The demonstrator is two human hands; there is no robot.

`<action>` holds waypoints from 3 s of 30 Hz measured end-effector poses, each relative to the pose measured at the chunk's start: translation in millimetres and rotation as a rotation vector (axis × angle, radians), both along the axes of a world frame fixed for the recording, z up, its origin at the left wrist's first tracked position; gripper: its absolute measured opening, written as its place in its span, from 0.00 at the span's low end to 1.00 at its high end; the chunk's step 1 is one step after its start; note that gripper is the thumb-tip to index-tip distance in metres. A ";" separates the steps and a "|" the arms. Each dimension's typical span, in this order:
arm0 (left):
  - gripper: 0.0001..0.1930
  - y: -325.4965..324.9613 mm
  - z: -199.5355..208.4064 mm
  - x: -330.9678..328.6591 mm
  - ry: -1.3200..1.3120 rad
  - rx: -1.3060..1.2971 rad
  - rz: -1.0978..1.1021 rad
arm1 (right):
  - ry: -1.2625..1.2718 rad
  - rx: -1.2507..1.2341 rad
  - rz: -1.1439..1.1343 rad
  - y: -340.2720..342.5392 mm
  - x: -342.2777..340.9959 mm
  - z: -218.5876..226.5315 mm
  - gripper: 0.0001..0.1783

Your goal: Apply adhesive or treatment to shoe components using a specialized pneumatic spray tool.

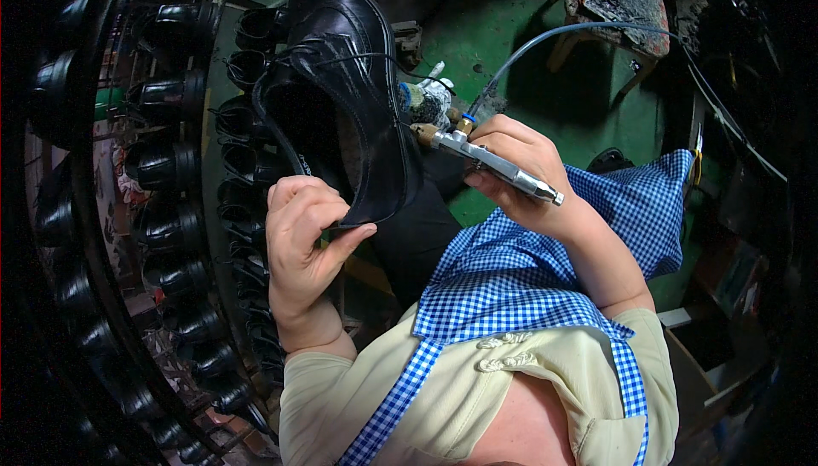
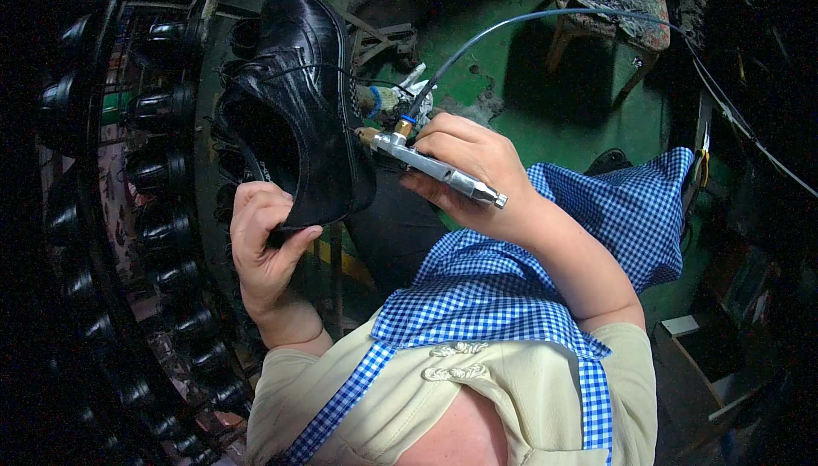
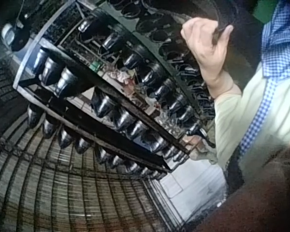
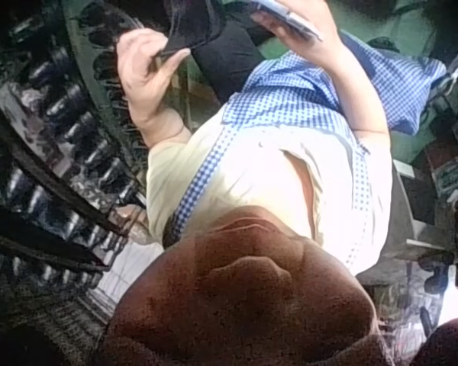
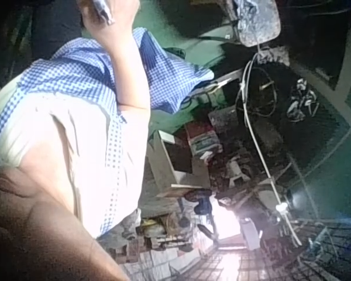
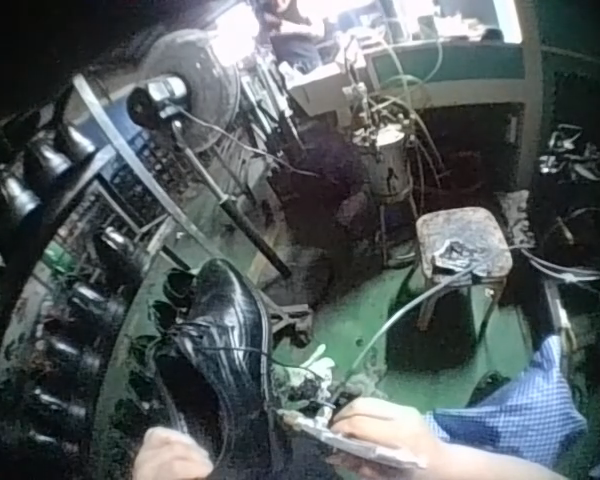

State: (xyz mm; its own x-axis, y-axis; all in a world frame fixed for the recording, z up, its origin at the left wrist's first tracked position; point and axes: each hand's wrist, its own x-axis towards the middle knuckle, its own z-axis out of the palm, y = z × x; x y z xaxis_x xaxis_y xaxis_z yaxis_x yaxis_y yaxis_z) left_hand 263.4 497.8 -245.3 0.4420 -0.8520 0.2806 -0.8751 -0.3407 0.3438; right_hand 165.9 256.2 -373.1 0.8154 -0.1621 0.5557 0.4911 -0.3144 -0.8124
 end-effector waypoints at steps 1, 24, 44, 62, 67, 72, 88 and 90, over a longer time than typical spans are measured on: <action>0.16 1.0 -0.7 0.0 0.004 -0.003 0.003 | -0.006 -0.012 -0.011 0.7 0.1 0.0 0.16; 0.13 25.6 13.6 19.0 0.059 0.066 0.054 | 0.164 -0.419 -0.325 -14.1 16.4 -70.2 0.18; 0.28 -40.8 19.0 45.7 -0.339 0.178 0.204 | 0.335 -0.304 -0.245 5.0 68.7 -128.0 0.21; 0.39 -34.9 33.7 62.0 -0.151 0.273 0.021 | 0.360 -0.255 -0.086 5.5 41.8 -97.9 0.15; 0.39 -35.1 30.8 65.2 -0.129 0.261 0.002 | 0.234 -0.390 -0.230 -28.2 12.3 -48.5 0.16; 0.40 -32.1 38.7 59.4 -0.145 0.315 0.000 | 0.157 -0.430 -0.216 -37.8 -4.6 -2.6 0.16; 0.32 -15.7 44.9 52.5 -0.034 0.331 -0.030 | 0.176 -0.383 -0.285 -6.2 24.8 -26.7 0.15; 0.32 -14.0 40.2 47.9 -0.089 0.279 0.020 | 0.241 -0.434 -0.274 -0.7 36.0 -44.5 0.15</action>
State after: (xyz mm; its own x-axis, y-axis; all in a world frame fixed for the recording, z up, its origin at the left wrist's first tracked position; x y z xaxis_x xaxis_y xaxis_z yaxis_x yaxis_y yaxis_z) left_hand 311.3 483.8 -205.1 0.4435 -0.8931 0.0755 -0.8898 -0.4287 0.1563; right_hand 201.8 255.5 -417.6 0.8879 -0.1837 0.4219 0.1613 -0.7344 -0.6592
